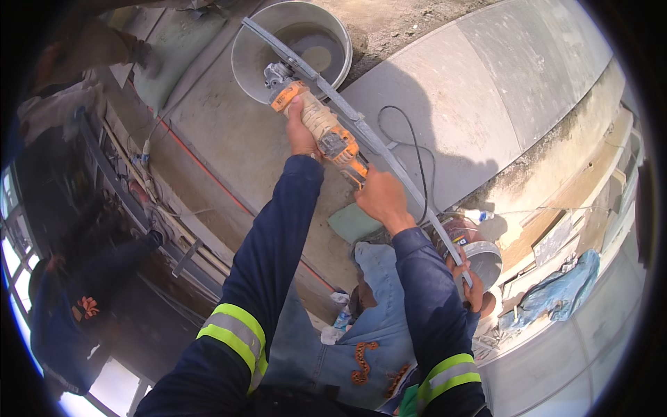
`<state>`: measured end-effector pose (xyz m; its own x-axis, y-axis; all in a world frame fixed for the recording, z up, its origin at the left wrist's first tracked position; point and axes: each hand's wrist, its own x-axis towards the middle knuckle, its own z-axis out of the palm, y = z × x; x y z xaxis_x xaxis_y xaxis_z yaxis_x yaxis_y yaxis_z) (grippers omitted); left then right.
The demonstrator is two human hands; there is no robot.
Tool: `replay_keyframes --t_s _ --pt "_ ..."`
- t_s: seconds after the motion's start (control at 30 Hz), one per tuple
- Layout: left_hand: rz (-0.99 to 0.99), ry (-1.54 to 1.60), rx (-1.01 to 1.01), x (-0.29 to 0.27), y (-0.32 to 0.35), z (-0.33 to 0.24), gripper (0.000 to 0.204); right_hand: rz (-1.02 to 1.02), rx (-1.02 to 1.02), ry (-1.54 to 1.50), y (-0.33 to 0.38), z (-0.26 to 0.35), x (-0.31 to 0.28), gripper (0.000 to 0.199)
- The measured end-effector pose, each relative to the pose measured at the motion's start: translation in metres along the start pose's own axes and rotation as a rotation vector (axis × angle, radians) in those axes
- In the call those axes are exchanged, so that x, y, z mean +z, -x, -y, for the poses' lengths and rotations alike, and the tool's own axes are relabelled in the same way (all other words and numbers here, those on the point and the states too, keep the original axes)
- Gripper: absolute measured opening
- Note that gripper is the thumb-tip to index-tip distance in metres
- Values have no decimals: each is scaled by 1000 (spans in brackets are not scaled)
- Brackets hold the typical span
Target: The person uses an angle grinder to cut a long metal rod placed over a bucket. A coworker assists by holding the rod steady. The person completes the cut and hands the rod to the coworker.
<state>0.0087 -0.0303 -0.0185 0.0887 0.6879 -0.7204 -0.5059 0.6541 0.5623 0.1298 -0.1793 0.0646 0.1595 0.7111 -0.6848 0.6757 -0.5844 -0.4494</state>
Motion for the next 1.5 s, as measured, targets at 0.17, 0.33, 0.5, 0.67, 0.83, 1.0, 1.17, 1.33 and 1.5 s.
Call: replay_keyframes --t_s 0.17,0.33,0.5,0.67,0.83,1.0,1.17,1.33,1.5 --pt "2 58 -6 7 6 0 49 -2 12 -18 4 -2 -2 53" --pt "15 -6 2 -1 0 -1 61 9 22 -28 5 4 -6 55" --pt "-2 -4 19 5 6 1 60 19 29 -21 8 3 -8 56" --pt "19 50 -12 7 11 -1 54 0 21 -26 8 -1 -4 54" --pt "7 10 -9 1 5 -3 57 0 16 -23 7 2 -4 53" --pt "20 39 0 8 11 -3 53 -8 31 -31 8 2 -6 53" --pt "14 5 -10 5 8 -4 57 11 29 -36 6 4 -7 53" --pt "9 -11 -23 3 5 -2 60 31 36 -15 5 4 -8 51" --pt "7 -32 -5 5 5 -3 62 71 44 17 4 5 -10 51"
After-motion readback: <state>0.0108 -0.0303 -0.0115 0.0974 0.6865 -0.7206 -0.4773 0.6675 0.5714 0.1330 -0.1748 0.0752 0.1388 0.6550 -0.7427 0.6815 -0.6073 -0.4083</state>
